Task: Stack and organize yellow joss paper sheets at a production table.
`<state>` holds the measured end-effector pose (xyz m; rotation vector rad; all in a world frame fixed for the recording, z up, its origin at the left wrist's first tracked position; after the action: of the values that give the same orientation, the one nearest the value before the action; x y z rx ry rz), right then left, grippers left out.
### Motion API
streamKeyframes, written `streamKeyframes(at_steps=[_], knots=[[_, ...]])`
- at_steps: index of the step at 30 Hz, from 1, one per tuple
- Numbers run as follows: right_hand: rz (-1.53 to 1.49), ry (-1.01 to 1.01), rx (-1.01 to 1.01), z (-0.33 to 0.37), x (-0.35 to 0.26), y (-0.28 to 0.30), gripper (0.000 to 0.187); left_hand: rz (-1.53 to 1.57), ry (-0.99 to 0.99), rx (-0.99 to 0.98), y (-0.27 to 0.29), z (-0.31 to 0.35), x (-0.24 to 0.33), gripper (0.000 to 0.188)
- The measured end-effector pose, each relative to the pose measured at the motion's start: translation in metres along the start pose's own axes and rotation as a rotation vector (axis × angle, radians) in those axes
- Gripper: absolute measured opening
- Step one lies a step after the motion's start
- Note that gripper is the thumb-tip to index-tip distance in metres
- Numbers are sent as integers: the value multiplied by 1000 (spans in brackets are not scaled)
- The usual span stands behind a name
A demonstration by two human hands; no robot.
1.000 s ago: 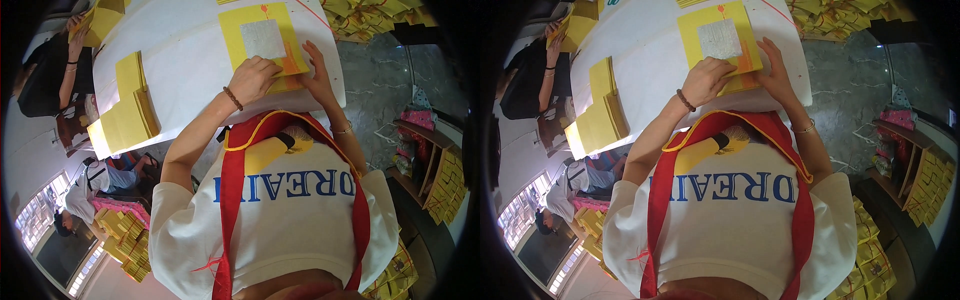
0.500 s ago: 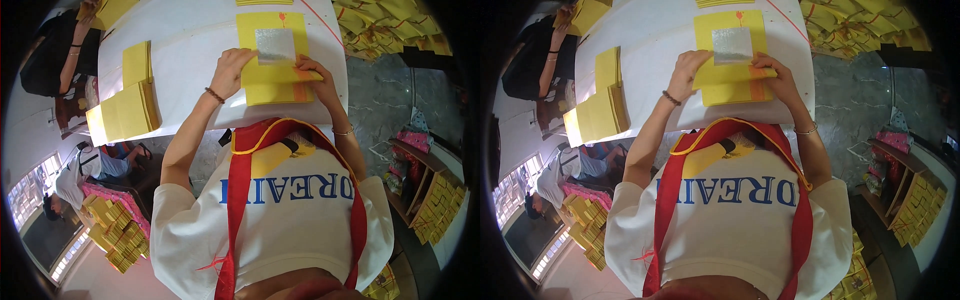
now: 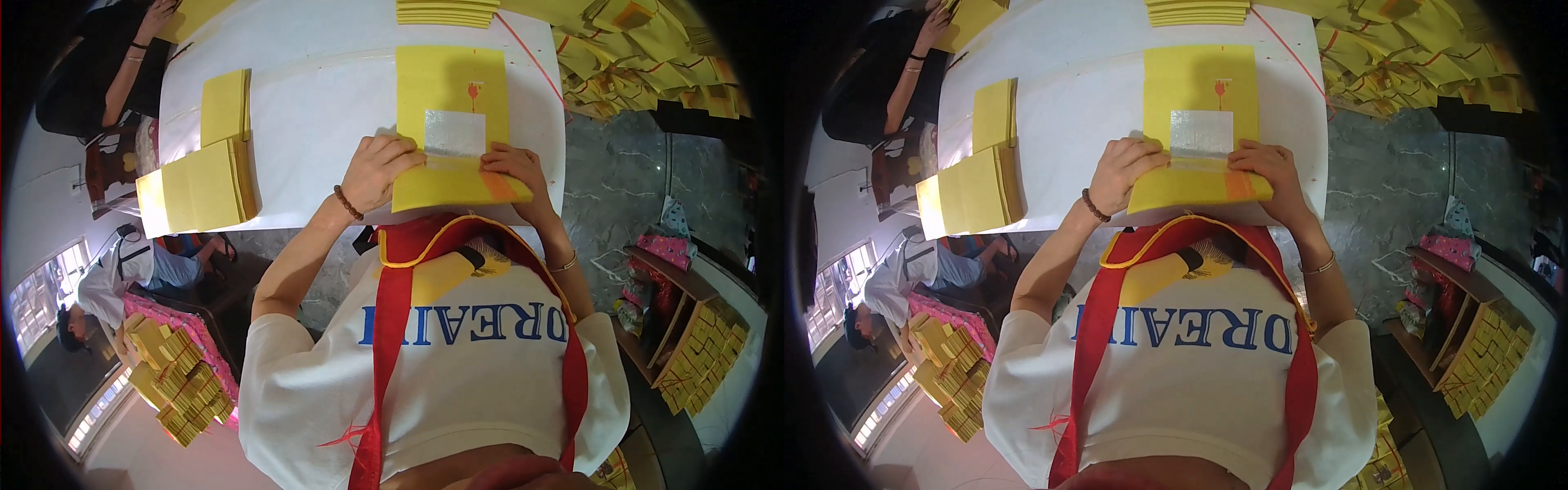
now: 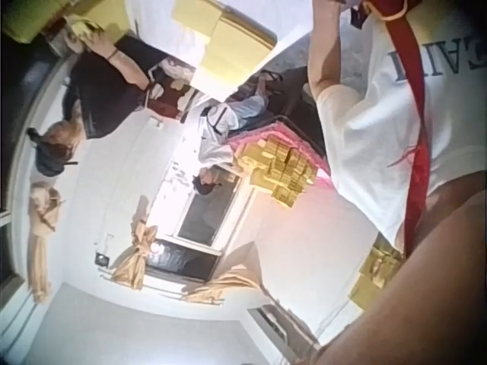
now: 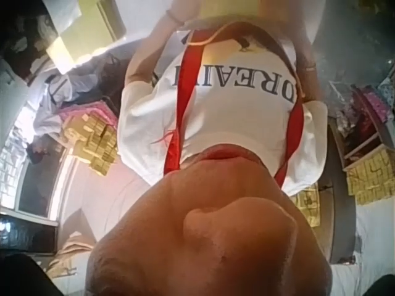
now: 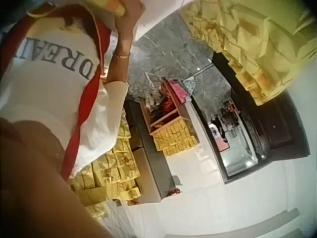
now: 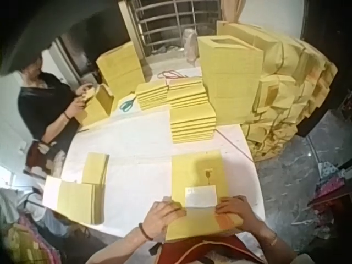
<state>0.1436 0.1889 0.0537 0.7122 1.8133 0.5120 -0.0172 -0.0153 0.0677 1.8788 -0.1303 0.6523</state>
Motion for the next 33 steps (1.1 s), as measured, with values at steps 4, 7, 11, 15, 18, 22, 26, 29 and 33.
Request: streamKeyframes(at_steps=[4, 7, 11, 15, 18, 22, 26, 29, 33], knots=[[21, -192, 53, -4, 1, -3, 30, 156, 263, -22, -1, -10, -6, 24], [-393, -446, 327, -14, 2, -11, 44, 435, 607, -88, -9, -21, -12, 24], [-554, -485, 418, -24, 2, -10, 56, 741, 809, -56, -22, -24, -23, 26], [-602, -526, 365, -28, 9, -10, 55, 779, 847, -7, -34, -24, -36, 28], [-629, -572, 376, -26, 13, -13, 52, 801, 868, -18, -35, -27, -39, 31], [-568, -591, 335, -24, 15, -13, 58, 877, 919, -59, -33, -26, -38, 29], [-594, -473, 483, -30, -2, -4, 66, 1068, 749, -73, -11, -23, -25, 24], [-250, -367, 476, -16, -1, 1, 76, 967, 634, -26, 0, -16, -19, 22], [-799, -698, 723, 7, -19, -3, 65, 768, 741, 37, -4, -16, 7, 18]])
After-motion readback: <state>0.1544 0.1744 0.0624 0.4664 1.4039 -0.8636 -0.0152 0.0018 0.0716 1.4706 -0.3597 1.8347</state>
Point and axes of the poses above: each hand's wrist, its own z-axis away from the middle knuckle, its own y-axis out of the back of the hand, x = y × z, the point moved 3 cm from there along -z, towards the middle knuckle, and after that the axes turned 11 degrees about y, right-handed, at the moved point
